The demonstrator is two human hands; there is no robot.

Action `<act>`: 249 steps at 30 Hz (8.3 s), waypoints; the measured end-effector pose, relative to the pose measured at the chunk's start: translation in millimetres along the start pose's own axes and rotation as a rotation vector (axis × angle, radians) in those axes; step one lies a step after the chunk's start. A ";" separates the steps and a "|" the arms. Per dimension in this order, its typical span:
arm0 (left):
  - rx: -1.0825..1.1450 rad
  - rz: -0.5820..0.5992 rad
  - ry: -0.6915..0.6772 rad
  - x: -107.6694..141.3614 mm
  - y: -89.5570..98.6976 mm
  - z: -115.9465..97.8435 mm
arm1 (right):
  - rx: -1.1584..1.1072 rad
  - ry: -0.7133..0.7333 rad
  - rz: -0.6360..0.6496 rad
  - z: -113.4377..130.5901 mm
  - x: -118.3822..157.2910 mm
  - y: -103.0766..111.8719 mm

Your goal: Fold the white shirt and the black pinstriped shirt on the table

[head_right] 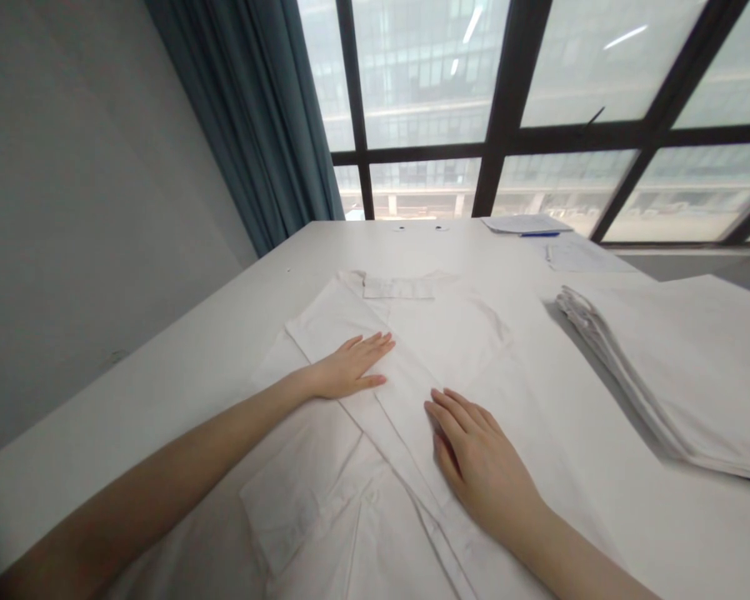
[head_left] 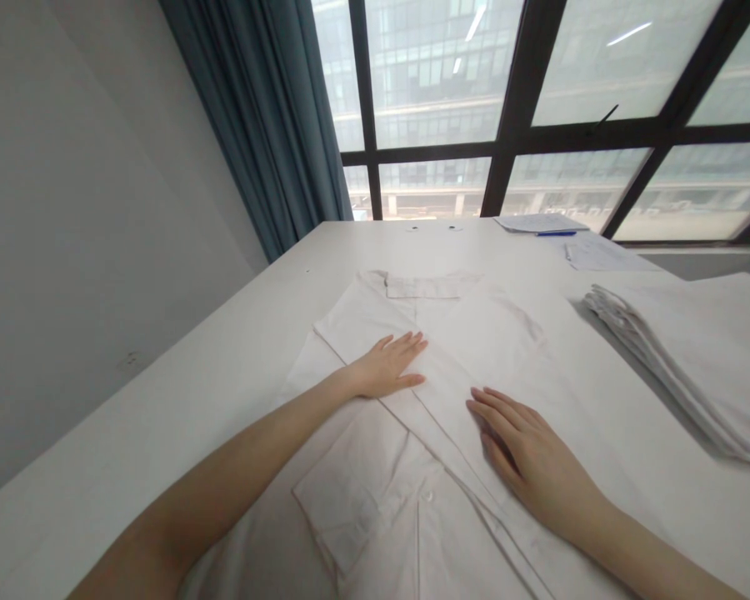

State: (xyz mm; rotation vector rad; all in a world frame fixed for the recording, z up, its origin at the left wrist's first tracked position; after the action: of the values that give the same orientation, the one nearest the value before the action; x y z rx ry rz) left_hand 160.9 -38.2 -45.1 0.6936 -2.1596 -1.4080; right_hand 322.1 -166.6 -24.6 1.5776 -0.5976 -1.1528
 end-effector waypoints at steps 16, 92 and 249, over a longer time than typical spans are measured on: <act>-0.015 -0.213 0.432 -33.8 49.2 145.6 | 0.001 -0.009 0.033 0.1 -0.7 -0.7; -0.075 -0.191 0.279 30.5 13.4 52.9 | -0.086 -0.015 0.034 -14.2 -2.9 1.8; -0.038 -0.277 0.303 -7.5 15.2 42.9 | -0.259 0.413 0.296 47.1 3.3 10.4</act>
State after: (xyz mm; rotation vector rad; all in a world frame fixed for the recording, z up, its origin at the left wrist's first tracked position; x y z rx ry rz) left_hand 137.3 1.4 -47.5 1.1476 -1.8490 -1.3689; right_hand 283.1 -193.8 -15.8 1.3927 -0.3729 -0.6296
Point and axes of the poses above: each hand's wrist, its own x-axis away from the middle knuckle, its own y-axis out of the back of the hand, z = x × y, the point moved 8 cm from there along -x, towards the middle knuckle, and after that the axes turned 13 degrees about x, right-handed, at the moved point
